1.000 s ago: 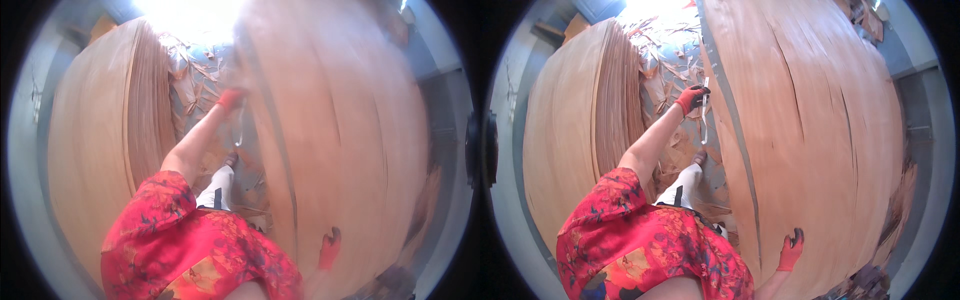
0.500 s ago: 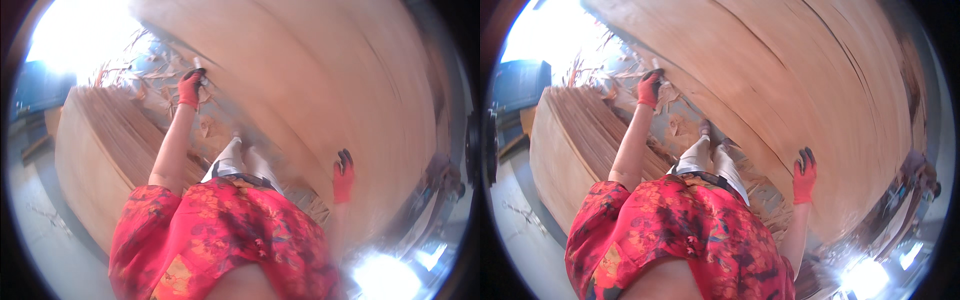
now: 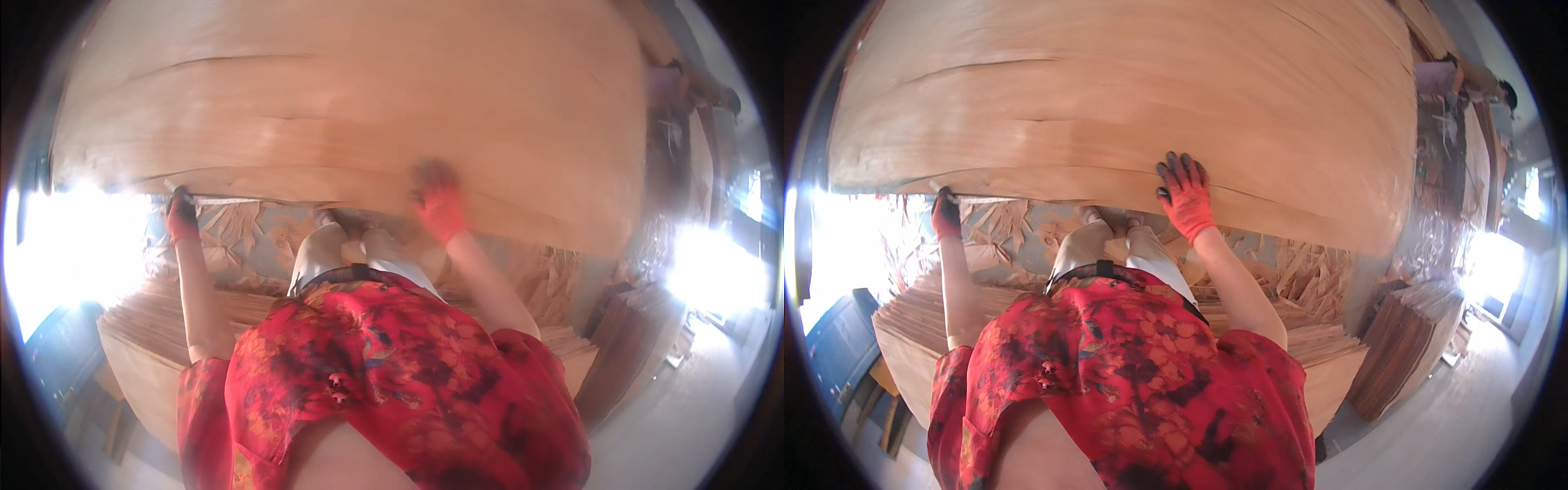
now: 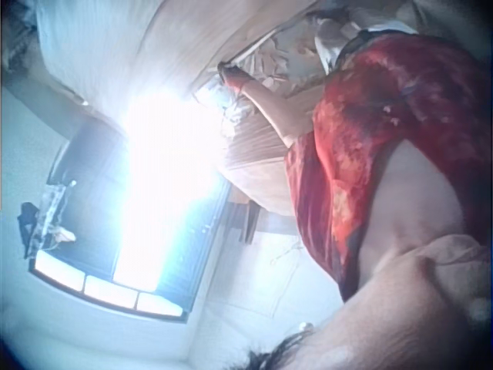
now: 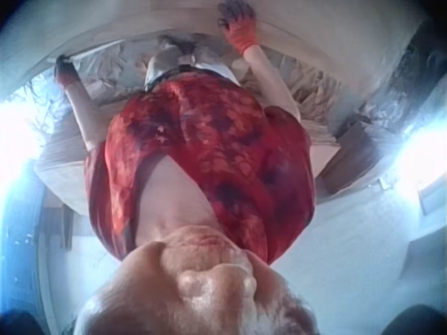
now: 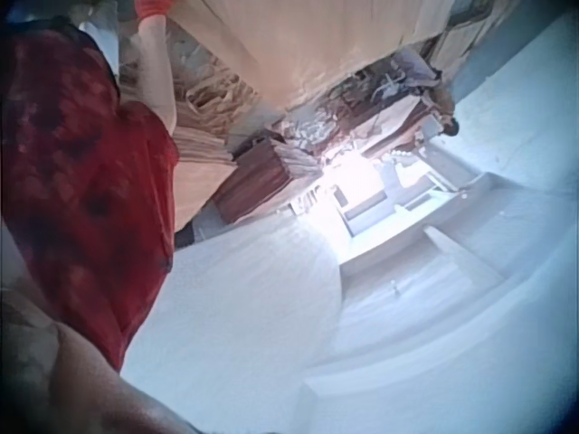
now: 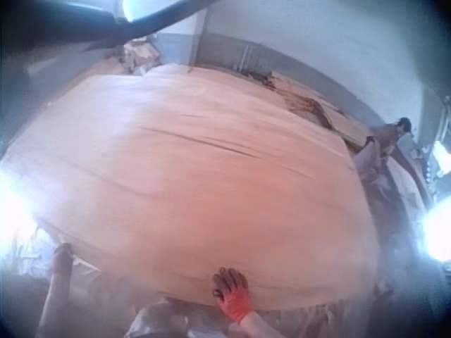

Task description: The person measures sheets of wood veneer with a tape measure and scrapes the surface with a handheld tool.

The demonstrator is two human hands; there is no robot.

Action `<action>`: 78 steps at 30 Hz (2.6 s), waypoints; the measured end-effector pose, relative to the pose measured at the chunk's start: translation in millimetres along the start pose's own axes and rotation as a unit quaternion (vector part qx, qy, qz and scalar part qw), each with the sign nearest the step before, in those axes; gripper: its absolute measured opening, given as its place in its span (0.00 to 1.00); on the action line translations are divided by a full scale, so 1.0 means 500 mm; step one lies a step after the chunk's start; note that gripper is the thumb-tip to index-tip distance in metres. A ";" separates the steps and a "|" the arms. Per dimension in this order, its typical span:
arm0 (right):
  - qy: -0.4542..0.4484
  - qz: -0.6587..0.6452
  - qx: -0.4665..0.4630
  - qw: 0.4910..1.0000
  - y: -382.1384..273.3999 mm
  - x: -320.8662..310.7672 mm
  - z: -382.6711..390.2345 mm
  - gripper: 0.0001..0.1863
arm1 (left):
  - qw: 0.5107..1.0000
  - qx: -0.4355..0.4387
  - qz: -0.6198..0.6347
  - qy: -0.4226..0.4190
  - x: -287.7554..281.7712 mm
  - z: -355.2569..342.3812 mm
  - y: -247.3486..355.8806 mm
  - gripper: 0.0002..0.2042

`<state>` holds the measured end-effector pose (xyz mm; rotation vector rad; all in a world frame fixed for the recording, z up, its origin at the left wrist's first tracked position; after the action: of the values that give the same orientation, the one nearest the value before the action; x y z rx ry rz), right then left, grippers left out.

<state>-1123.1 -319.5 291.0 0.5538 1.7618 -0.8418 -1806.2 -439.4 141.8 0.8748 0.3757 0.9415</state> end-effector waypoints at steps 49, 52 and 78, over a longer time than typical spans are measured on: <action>-0.071 -0.027 -0.157 0.985 -0.205 0.060 -0.274 0.32 | 0.993 0.058 0.098 0.029 0.075 0.091 -0.010 0.08; -0.040 -0.071 -0.187 0.979 -0.259 0.062 -0.334 0.33 | 0.991 0.065 0.117 0.011 0.125 0.128 0.008 0.08; -0.103 -0.053 -0.277 0.954 -0.361 0.262 -0.449 0.31 | 0.979 -0.076 -0.163 -0.098 0.198 0.335 -0.003 0.09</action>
<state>-1433.7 -268.1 261.0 -0.0021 1.7405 -0.4210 -1645.1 -439.1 250.8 0.7298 0.2635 0.5677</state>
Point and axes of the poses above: each hand's wrist, its own z-axis away from the middle knuckle, its own x-axis out of the palm, y = z × x, the point moved 8 cm from there along -z, towards the middle knuckle, and after that the axes turned 10 degrees about -x, right-handed, at the moved point
